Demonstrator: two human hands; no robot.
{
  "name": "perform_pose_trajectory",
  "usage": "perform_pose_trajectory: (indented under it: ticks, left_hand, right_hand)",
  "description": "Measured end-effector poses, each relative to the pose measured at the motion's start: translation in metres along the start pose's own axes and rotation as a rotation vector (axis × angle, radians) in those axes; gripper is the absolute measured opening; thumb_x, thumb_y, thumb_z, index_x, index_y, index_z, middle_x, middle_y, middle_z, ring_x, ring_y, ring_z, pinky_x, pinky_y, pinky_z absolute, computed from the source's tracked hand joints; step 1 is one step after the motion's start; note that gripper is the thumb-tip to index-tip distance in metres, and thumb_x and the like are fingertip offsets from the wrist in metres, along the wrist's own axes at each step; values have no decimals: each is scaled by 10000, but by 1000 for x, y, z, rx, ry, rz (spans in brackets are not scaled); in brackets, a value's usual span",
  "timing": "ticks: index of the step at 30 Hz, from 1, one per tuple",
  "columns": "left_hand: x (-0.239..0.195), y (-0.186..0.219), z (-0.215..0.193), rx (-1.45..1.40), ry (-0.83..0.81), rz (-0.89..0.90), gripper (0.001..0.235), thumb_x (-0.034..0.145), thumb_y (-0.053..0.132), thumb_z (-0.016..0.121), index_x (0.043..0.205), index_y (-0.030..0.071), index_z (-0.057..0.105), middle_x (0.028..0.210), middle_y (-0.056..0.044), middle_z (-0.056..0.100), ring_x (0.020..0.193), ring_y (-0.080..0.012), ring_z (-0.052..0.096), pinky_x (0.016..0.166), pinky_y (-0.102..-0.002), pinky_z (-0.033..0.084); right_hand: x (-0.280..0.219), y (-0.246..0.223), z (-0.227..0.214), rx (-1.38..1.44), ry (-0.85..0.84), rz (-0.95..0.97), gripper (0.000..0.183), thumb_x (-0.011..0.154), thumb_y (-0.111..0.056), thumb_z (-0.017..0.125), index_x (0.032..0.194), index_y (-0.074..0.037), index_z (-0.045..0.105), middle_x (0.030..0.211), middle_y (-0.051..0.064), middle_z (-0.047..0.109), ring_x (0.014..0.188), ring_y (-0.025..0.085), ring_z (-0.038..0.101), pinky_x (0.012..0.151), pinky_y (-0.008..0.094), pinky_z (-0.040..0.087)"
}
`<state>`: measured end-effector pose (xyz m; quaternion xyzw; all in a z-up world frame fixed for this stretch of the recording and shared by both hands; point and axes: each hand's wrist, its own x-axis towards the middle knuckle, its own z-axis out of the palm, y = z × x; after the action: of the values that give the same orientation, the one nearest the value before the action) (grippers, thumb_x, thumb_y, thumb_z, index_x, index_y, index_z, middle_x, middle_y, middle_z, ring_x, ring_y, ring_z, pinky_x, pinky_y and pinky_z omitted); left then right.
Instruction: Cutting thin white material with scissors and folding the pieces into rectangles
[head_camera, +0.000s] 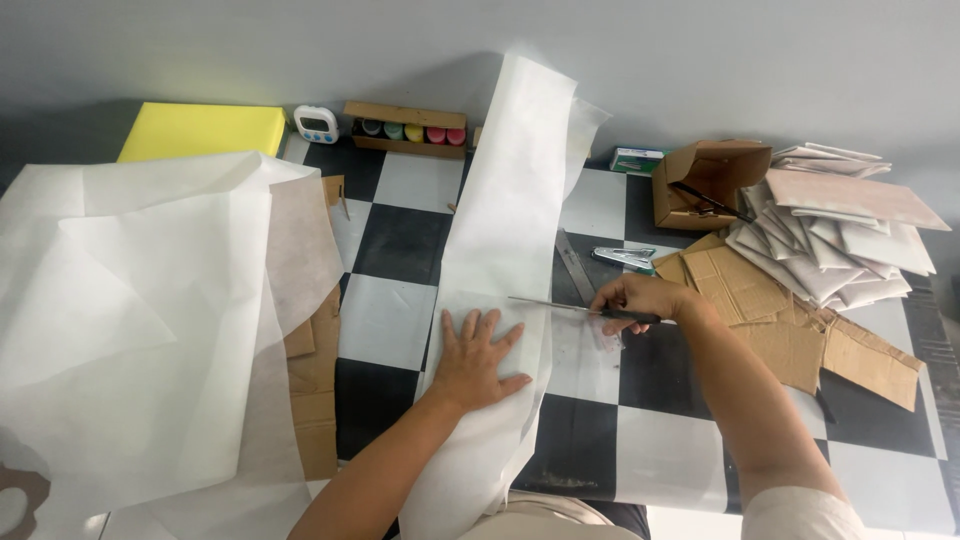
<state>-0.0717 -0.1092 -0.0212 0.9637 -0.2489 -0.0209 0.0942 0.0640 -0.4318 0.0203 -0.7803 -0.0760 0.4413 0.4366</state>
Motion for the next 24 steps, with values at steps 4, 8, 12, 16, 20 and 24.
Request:
perform_pose_trajectory:
  ticks: [4,8,12,16,20,24]
  left_hand:
    - [-1,-2,2,-1,20,14,791,873,736,455,1500,256,492,1435,-165,404,1362,-444,364,1054,-844,178]
    - [-1,-2,1,2,30,27,777,886,730,445,1495,250,497,1437,-169,404,1356,-446,358,1048,-846,181]
    - [0,-3,6,14,37,32,787,864,717,490,1493,244,502,1448,-169,399,1349,-450,363,1041,-851,186]
    - [0,-3,10,40,101,36,773,854,717,496,1467,246,528,1426,-167,415,1324,-446,393,1031,-847,210]
    - [-1,-4,12,33,127,44,754,861,711,498,1459,254,537,1420,-163,420,1318,-443,397,1027,-846,215]
    - [-1,-4,10,19,119,43,759,847,701,514,1463,259,536,1425,-164,431,1327,-451,411,1026,-850,213]
  right_hand:
    - [2,-6,2,-59,-15,16,475,638,-39,953,1063,54,764,571,155,650,401,241,656,342,300,565]
    - [4,-3,3,-64,-12,26,443,643,-16,948,1036,62,760,561,177,655,388,249,650,320,303,556]
    - [10,-14,7,-66,-30,14,415,649,-51,963,1002,35,764,552,169,661,384,247,652,308,304,553]
    - [23,-13,11,-88,-60,-4,424,678,-91,948,1011,47,725,565,178,663,396,240,648,320,291,559]
    - [23,-14,13,-107,-58,11,406,668,-68,956,993,31,734,566,173,665,388,239,643,311,289,552]
    - [24,-12,12,-132,-45,32,388,669,-57,957,978,22,735,568,186,680,377,250,647,299,300,553]
